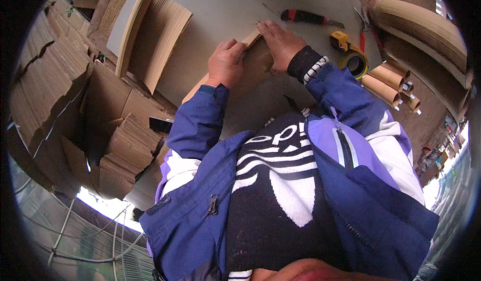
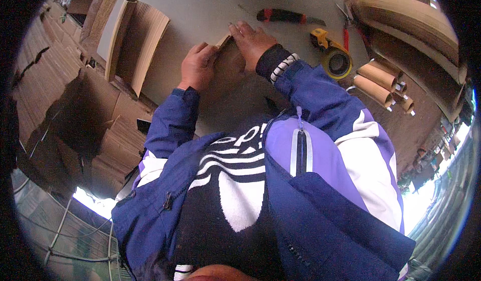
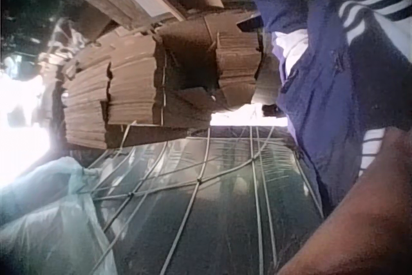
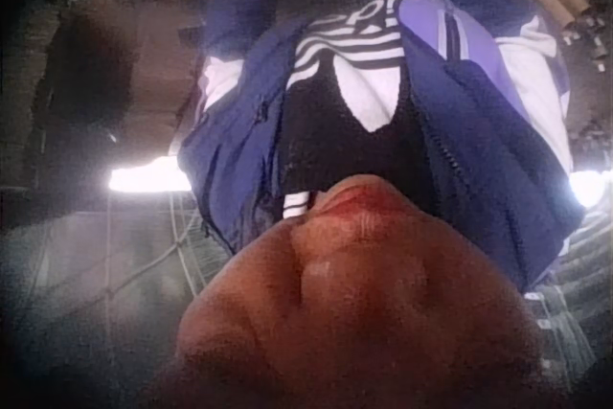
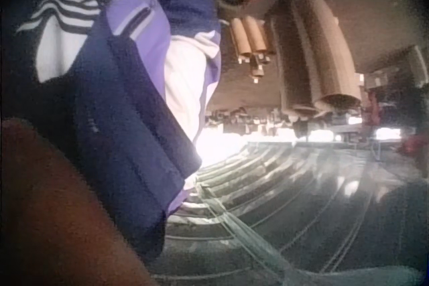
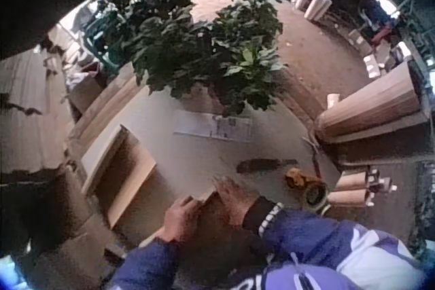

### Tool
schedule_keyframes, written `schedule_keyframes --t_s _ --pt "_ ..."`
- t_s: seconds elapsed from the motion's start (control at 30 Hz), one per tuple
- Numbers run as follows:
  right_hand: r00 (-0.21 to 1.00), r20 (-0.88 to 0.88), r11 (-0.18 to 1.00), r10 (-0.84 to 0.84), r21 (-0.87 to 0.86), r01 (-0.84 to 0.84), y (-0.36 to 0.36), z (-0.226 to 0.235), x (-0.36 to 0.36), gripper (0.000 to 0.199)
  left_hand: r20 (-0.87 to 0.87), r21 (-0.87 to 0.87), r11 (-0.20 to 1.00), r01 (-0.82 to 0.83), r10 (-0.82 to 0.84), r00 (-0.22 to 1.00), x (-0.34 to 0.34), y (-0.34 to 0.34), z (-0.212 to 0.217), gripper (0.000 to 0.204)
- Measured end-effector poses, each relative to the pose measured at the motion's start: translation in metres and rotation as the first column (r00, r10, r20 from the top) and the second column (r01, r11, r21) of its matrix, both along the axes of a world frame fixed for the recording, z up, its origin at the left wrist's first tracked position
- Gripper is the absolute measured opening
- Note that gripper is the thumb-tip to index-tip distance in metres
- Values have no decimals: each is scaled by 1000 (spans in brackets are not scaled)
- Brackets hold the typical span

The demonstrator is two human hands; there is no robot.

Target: The person rolls flat corrugated cardboard sheets into cylindrical tubes and secures the seams with clear packing tape using a handheld dispenser. They repeat this process multiple times, placing finished tubes upright on the table. The person also handles a potted plant briefly, setting it aside before resuming tube assembly.

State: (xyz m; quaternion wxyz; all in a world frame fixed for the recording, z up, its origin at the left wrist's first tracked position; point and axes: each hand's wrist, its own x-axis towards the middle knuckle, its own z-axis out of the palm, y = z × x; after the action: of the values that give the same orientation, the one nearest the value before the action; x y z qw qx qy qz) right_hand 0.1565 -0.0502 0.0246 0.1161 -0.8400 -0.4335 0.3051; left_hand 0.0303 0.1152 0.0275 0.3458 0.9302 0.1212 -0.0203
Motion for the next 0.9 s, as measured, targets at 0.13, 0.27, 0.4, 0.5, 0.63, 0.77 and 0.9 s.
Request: schedule_keyframes --t_s 0.13,0.27,0.4,0.5,0.63,0.77,0.9 --pt "999 33 999 33 -32 -32 3 5 4 109 61 78 997 -22 17 998 -2 -12 3 20" --pt "996 -82 991 30 -130 -40 12 9 12 126 121 94 994 -47 36 992 -4 -14 0 31" --pt "995 -78 986 70 -146 -81 16 12 17 128 114 -36 999 -29 33 993 -2 -3 -5 35" --pt "994 -51 985 92 -139 -98 15 15 18 129 -1 -325 942 -80 84 996 3 11 -8 36" --pt "993 -31 980 112 -161 -115 16 18 18 127 -86 -373 925 -72 43 995 5 21 -14 32" --pt "995 -32 981 96 -166 -100 16 15 18 124 -111 -251 967 -44 16 994 2 14 -16 35" --pt "993 -21 981 119 -152 -121 19 10 18 128 -32 22 998 59 -58 998 -2 -1 -3 28"
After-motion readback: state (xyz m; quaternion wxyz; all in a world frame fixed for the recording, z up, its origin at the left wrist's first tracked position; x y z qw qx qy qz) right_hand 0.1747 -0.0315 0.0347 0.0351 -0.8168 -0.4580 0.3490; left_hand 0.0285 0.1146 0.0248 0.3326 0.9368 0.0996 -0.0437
